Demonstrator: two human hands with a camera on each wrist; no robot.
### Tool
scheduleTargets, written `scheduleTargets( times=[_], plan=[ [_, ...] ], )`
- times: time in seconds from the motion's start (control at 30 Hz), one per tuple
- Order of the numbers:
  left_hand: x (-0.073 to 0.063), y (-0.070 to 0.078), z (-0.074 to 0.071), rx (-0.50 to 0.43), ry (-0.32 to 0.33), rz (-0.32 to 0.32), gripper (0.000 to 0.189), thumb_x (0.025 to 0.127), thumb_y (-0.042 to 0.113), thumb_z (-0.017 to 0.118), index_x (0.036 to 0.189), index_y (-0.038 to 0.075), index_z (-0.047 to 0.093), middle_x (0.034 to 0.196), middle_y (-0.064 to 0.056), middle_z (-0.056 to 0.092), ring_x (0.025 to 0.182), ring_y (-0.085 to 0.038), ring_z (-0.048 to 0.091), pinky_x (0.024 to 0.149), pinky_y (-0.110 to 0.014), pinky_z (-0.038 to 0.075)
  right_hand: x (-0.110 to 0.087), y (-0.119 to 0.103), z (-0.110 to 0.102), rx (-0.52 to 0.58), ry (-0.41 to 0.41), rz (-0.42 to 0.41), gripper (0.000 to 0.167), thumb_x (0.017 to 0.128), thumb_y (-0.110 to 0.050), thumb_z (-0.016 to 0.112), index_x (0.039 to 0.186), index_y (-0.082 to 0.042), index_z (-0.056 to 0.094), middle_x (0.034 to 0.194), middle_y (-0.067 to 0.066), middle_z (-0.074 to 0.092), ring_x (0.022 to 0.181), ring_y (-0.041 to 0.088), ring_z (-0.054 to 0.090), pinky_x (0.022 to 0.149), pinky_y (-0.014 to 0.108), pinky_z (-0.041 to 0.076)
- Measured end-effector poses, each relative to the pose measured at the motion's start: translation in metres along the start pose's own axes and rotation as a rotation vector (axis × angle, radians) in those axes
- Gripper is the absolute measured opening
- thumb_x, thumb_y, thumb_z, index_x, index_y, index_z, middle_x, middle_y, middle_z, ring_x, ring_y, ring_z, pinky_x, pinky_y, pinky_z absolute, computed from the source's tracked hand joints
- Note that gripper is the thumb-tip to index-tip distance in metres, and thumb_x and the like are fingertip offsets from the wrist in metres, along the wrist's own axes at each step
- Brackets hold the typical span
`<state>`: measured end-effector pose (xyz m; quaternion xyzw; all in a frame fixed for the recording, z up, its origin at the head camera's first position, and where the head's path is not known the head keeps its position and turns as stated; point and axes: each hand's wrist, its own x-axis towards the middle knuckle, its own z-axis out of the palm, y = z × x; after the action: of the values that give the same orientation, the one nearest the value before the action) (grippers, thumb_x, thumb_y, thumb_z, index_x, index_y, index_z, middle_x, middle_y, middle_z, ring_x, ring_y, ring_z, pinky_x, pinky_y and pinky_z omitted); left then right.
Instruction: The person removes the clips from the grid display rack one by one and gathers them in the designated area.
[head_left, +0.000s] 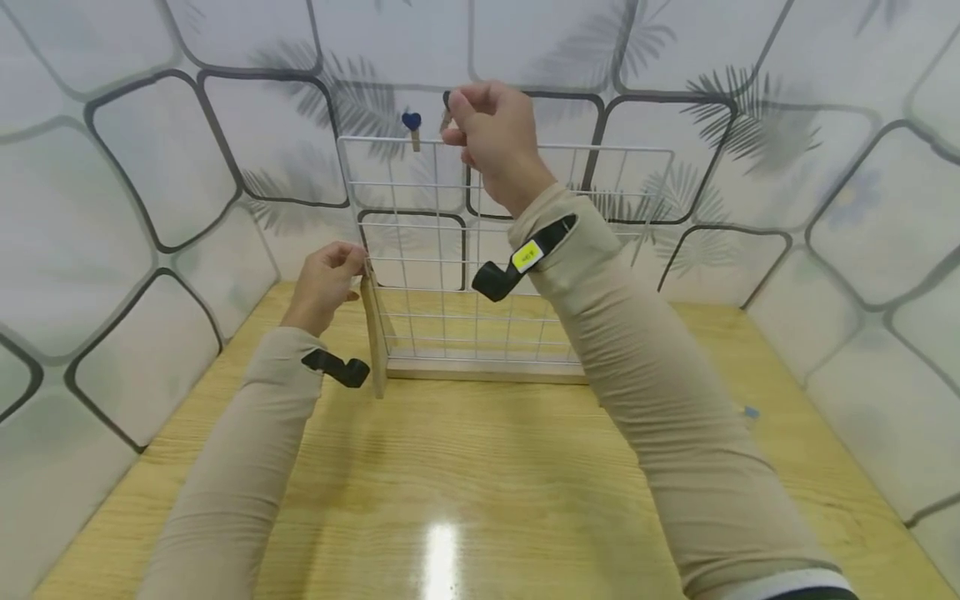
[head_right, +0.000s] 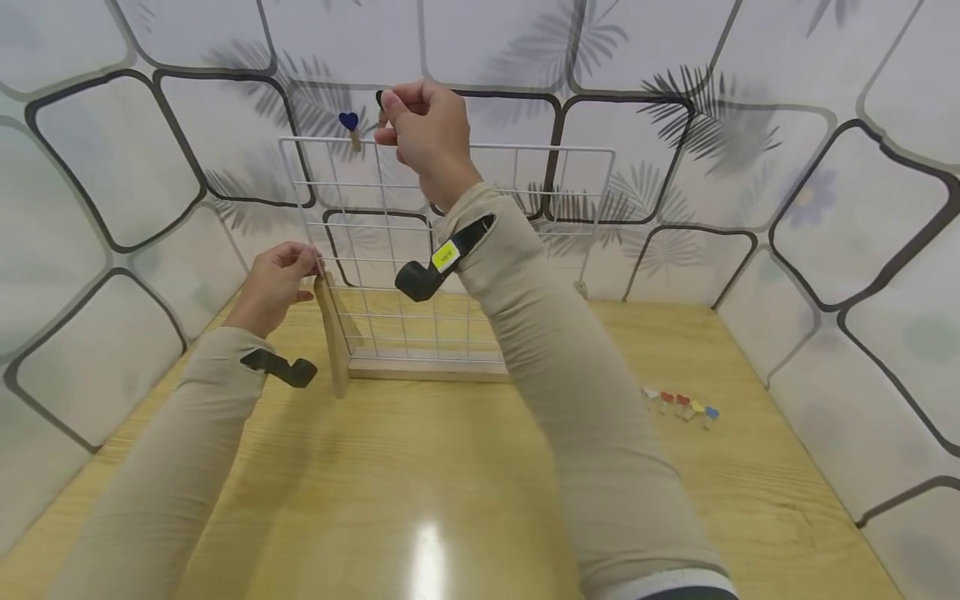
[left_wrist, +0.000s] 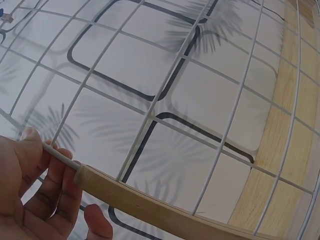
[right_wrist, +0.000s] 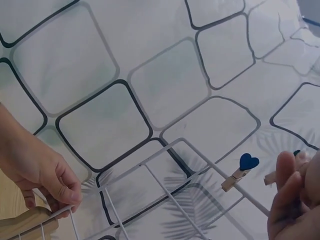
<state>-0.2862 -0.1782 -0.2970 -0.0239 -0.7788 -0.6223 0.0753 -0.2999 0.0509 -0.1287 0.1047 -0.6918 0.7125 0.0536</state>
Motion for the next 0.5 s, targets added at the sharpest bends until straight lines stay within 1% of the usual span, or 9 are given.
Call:
scheduleTargets(
  times=[0.07,0.17,0.27,0.37,0.5],
  plan=[
    [0.0,-0.001,0.001,0.014,0.002,0.001,0.031,0.102,0.032,0.05,0.106,0.002,0.057,0.099,0.002,0.057,0.096,-0.011,0.052,0.077,-0.036,0.049,-0.004,0.0,-0.006,0.027,-0.039,-0.005,0.022,0.097,-0.019,0.059,0.117,-0.009,0.059,0.109,0.005,0.059,0.078,0.016,0.061,0.059,0.023,0.047],
    [-0.001,-0.001,0.0,0.034,0.008,0.004,0.033,0.102,0.031,0.05,0.108,0.0,0.057,0.101,0.001,0.058,0.097,-0.012,0.052,0.079,-0.04,0.05,-0.014,0.0,-0.016,0.062,-0.094,0.0,0.025,0.097,-0.018,0.059,0.12,-0.008,0.058,0.109,0.007,0.059,0.078,0.018,0.06,0.062,0.025,0.048],
    [0.0,0.0,-0.001,0.048,0.015,0.008,0.031,0.102,0.031,0.05,0.108,0.001,0.059,0.1,0.002,0.059,0.097,-0.011,0.053,0.074,-0.035,0.05,-0.026,0.005,-0.028,0.094,-0.121,-0.003,0.021,0.097,-0.016,0.059,0.116,-0.006,0.058,0.107,0.008,0.058,0.076,0.02,0.06,0.061,0.025,0.048],
    [0.0,0.001,-0.001,0.048,0.016,0.008,0.032,0.103,0.031,0.049,0.11,0.0,0.058,0.098,0.004,0.059,0.096,-0.011,0.053,0.07,-0.031,0.049,-0.039,0.016,-0.045,0.113,-0.149,-0.012,0.016,0.098,-0.013,0.058,0.111,-0.003,0.057,0.103,0.01,0.058,0.074,0.02,0.059,0.059,0.025,0.047],
    [0.0,0.002,0.002,0.038,0.016,0.002,0.033,0.102,0.03,0.05,0.111,-0.001,0.058,0.097,0.005,0.06,0.096,-0.011,0.054,0.069,-0.029,0.048,-0.058,0.042,-0.076,0.093,-0.159,-0.008,0.012,0.099,-0.011,0.055,0.107,-0.002,0.057,0.101,0.011,0.057,0.073,0.019,0.058,0.059,0.024,0.047]
  ],
)
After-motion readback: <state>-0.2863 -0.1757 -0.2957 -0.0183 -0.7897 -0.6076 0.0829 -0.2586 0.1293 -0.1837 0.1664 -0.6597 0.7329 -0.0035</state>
